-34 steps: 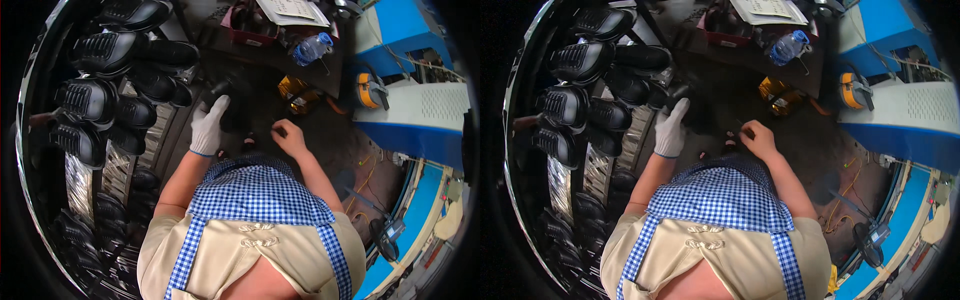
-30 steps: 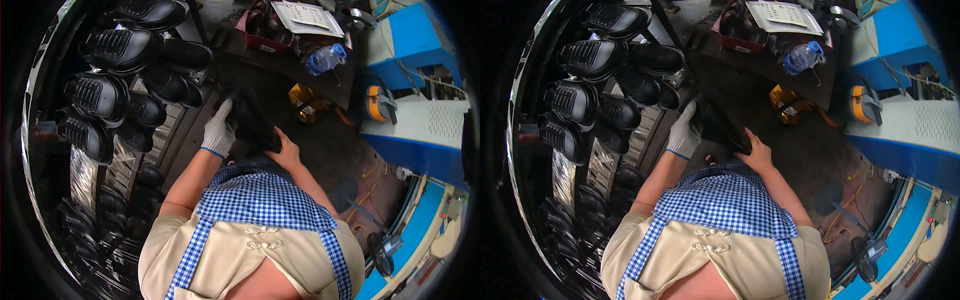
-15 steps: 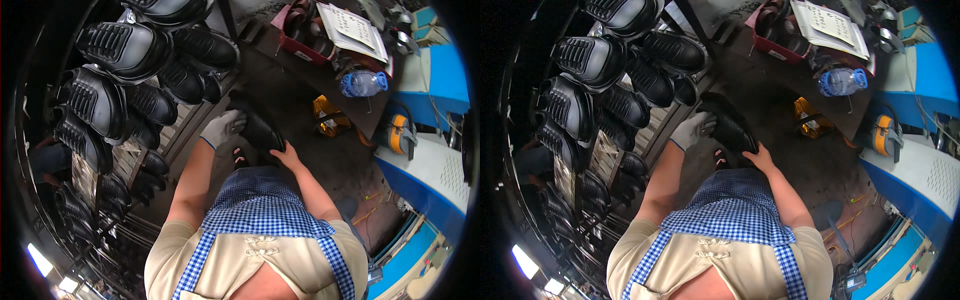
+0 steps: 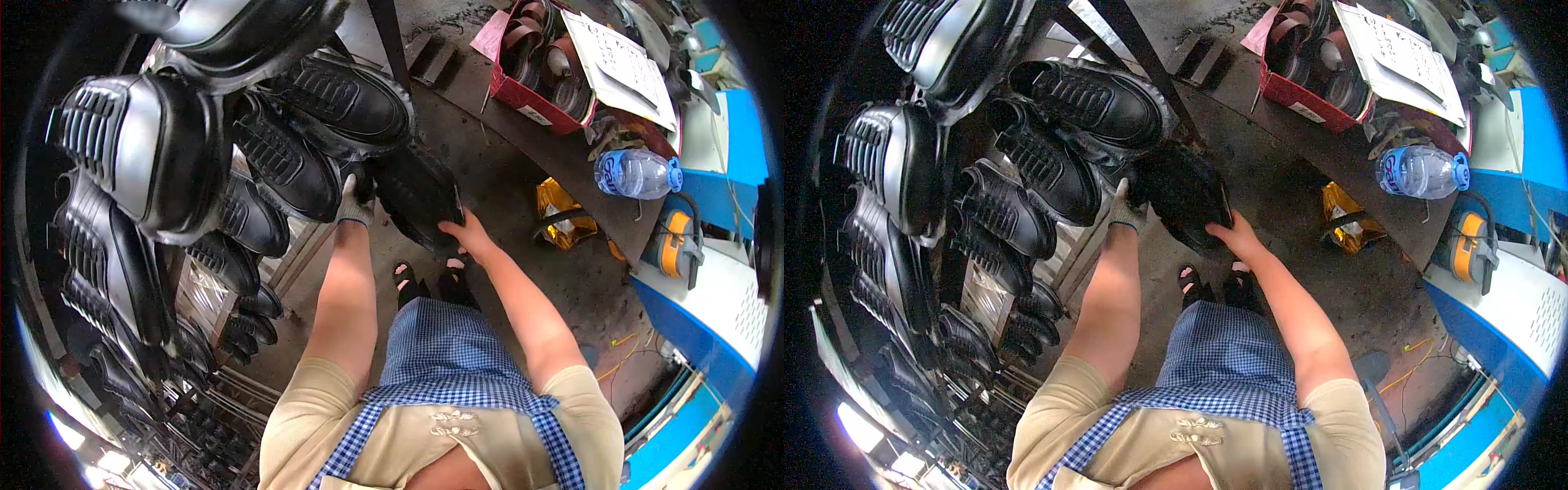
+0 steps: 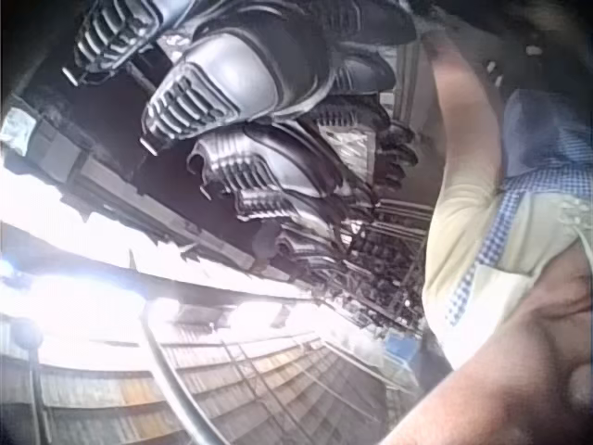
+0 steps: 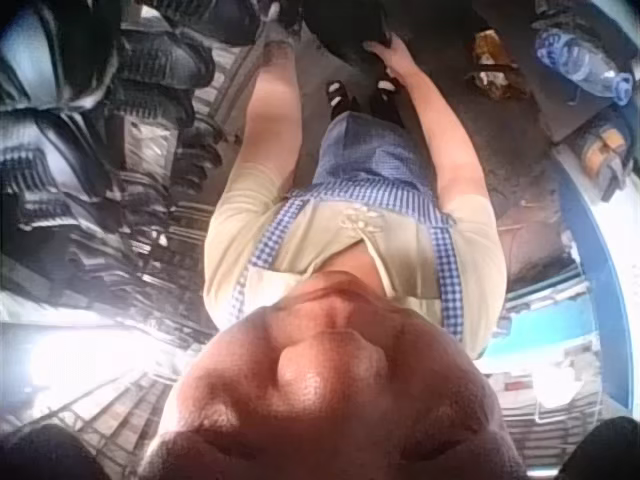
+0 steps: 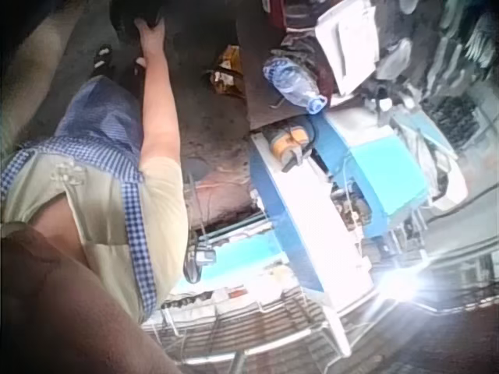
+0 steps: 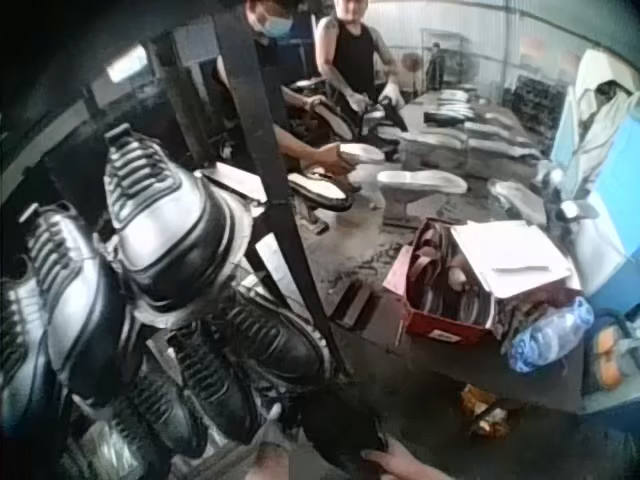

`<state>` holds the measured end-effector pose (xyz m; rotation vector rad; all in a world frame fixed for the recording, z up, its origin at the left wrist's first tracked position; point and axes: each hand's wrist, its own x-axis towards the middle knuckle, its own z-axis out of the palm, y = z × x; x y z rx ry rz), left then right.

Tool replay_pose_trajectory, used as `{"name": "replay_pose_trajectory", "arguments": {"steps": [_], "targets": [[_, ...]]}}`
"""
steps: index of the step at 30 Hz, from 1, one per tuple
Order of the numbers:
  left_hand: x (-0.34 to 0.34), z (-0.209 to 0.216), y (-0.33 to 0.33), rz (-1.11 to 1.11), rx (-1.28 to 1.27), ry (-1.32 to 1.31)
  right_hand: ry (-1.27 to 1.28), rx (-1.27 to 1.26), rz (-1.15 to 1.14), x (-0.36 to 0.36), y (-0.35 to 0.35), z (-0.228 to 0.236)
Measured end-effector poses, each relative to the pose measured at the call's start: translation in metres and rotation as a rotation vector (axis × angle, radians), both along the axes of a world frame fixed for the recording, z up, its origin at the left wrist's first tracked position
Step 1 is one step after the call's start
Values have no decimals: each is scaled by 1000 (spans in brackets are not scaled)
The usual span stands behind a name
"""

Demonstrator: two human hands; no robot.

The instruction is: The person uses a small metal tool to scrape and trim excess material from the edges and soles of black shoes. They handle the shoes one at a time, picking them from a rack, working on them, and placing them back.

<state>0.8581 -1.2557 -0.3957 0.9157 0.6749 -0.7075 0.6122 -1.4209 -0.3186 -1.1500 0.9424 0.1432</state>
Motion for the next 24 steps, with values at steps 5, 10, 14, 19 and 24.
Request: {"name": "replay_pose_trajectory", "arguments": {"steps": [5,10,14,19,24], "targets": [[-25,68,27,-47,-99,-167,-109,38,-51,88,-5,-8],[-106,93,149,40,50,102,-179,-4,-55,168,-7,-8],[-166,149,203,41,244,104,-287,-120,-263,180,-3,-50],[-190,212,213,-272,447,-4,39,-110,-74,90,31,-13],[-164,271,191,-679,445,-216,-59,142,-228,-31,52,66]]}}
